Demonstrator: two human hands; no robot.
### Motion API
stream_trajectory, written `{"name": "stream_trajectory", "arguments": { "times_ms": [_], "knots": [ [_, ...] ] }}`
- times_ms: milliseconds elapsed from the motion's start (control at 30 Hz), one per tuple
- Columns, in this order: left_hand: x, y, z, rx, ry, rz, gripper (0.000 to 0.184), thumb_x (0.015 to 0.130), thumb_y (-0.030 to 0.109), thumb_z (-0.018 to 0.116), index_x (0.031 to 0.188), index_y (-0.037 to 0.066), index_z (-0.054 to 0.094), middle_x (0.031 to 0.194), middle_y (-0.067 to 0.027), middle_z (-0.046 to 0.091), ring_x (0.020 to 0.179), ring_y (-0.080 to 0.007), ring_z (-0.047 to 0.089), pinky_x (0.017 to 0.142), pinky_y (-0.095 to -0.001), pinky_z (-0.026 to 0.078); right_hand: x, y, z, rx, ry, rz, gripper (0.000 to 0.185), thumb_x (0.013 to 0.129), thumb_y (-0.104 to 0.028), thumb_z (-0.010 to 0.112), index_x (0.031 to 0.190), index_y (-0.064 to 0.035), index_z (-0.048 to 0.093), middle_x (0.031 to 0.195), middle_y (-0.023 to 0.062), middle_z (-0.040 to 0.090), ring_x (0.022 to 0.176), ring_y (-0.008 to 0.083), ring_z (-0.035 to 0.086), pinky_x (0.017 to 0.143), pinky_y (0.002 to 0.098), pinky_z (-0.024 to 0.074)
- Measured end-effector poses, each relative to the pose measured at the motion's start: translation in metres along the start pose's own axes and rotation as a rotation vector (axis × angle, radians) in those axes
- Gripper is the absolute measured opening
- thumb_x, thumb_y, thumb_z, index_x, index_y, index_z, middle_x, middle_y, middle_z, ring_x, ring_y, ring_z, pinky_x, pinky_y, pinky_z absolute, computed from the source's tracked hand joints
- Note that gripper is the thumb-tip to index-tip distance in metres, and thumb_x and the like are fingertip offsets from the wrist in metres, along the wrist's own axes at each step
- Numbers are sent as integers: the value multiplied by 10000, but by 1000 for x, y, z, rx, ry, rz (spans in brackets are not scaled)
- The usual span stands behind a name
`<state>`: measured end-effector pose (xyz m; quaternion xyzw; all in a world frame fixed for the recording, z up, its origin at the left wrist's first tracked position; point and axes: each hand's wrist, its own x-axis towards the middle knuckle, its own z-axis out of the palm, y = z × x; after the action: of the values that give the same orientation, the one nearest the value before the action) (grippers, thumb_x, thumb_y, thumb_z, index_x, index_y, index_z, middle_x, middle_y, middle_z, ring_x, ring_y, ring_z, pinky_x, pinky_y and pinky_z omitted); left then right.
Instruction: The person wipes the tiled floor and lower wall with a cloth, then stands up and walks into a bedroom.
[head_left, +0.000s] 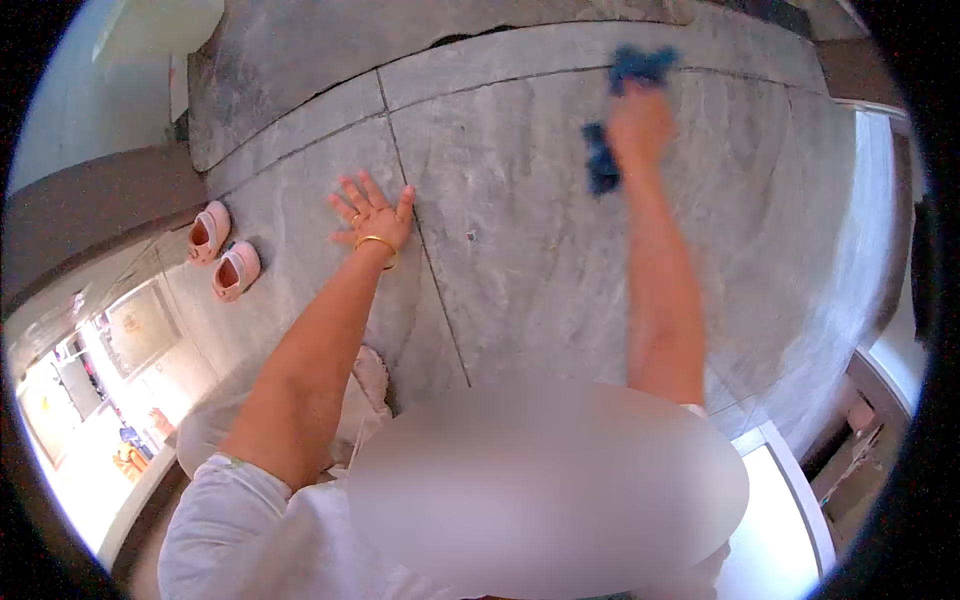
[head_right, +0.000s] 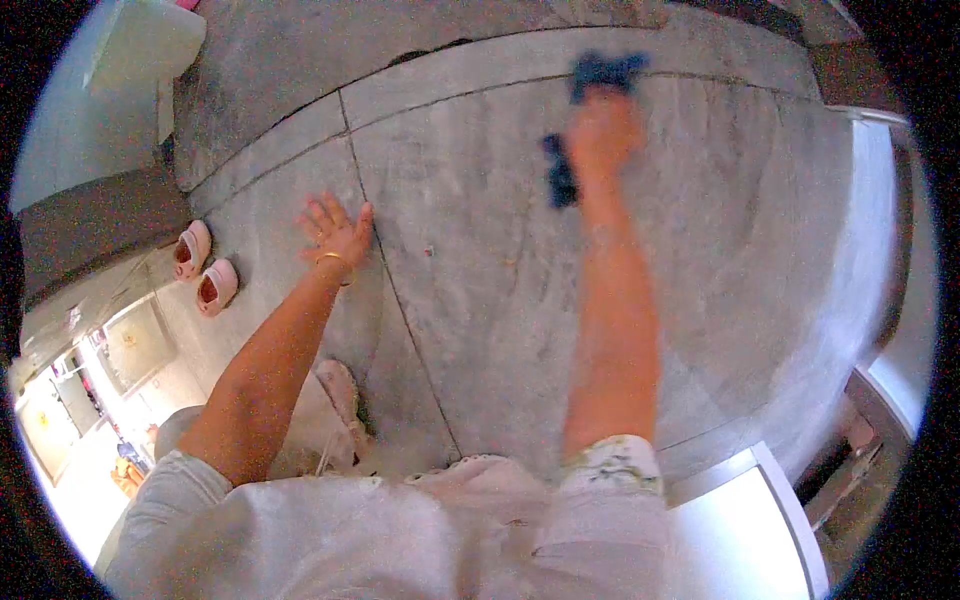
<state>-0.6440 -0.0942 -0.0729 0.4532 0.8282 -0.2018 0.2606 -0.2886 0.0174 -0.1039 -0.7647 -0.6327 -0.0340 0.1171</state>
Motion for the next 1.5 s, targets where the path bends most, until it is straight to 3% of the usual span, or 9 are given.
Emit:
{"name": "stream_trajectory", "arguments": {
  "times_ms": [200, 300, 500, 633, 733, 933, 1133, 1333, 1500],
  "knots": [
    [-5, 1, -6, -49, 45, 32, 912, 791, 740, 266, 1443, 173, -26, 1494, -87, -140, 1358, -342, -154, 970, -700, 67, -99, -185, -4, 292, -5, -580, 295, 816, -152, 453, 1059, -135, 619, 1161, 102, 558, 1109, 291, 489, 894, 501, 368],
    [10, -4, 5, -30, 71, 66, 893, 806, 724, 265, 1444, 167, -20, 1496, -86, -131, 1362, -344, -134, 980, -688, 85, -113, -176, -24, 640, -509, -561, 292, 818, -140, 486, 1075, -133, 622, 1152, 115, 562, 1099, 281, 504, 914, 447, 387],
    [-5, 0, 5, -30, 106, 48, 910, 796, 734, 277, 1443, 153, 9, 1498, -122, -75, 1361, -383, -74, 996, -674, 89, -112, 107, -121, 1208, -530, 513, 363, 851, -77, 545, 1209, -18, 536, 1127, 79, 594, 1018, 161, 547, 893, 286, 425],
    [-8, 5, 8, 15, 100, 21, 1008, 733, 787, 319, 1439, 171, -54, 1497, -98, -116, 1367, -346, -100, 997, -667, 101, -197, 256, -36, 438, -36, 408, 447, 799, -203, 614, 1212, -52, 538, 1055, 137, 602, 993, 286, 560, 885, 378, 424],
    [-1, 0, 11, 7, 115, 21, 1025, 715, 804, 321, 1439, 185, -57, 1495, -95, -129, 1367, -343, -106, 990, -676, 91, -195, 94, -45, -102, 221, 119, 319, 711, -178, 585, 1018, -111, 635, 882, 175, 603, 844, 328, 564, 726, 433, 444],
    [11, -2, 8, 13, 121, 26, 1008, 714, 812, 296, 1439, 205, -54, 1494, -97, -132, 1366, -340, -119, 984, -685, 70, -241, -160, -62, 341, -71, -73, 396, 717, -94, 530, 1097, -178, 608, 1032, 75, 575, 953, 290, 537, 778, 421, 437],
    [30, -17, 22, -1, 141, 125, 973, 736, 799, 265, 1443, 193, -17, 1497, -117, -91, 1358, -380, -102, 1011, -649, 52, -248, 14, -136, 1195, -236, 695, 525, 776, -16, 535, 1289, -22, 424, 1210, 139, 536, 1116, 232, 501, 951, 335, 396],
    [49, -15, 32, 60, 199, 126, 991, 736, 800, 252, 1443, 153, -1, 1493, -162, -32, 1356, -399, -74, 1063, -556, 17, -372, 258, -62, 394, 88, 537, 554, 706, 25, 539, 1253, -52, 488, 1168, 176, 550, 1054, 308, 536, 938, 382, 410],
    [41, -17, 15, 76, 162, 246, 974, 761, 781, 205, 1439, 108, 12, 1487, -187, -10, 1361, -395, -23, 1059, -566, 36, -349, -41, -113, 100, -188, 408, 257, 758, -144, 502, 990, -143, 614, 1045, 76, 593, 1003, 315, 516, 834, 450, 408]
  ]
}}
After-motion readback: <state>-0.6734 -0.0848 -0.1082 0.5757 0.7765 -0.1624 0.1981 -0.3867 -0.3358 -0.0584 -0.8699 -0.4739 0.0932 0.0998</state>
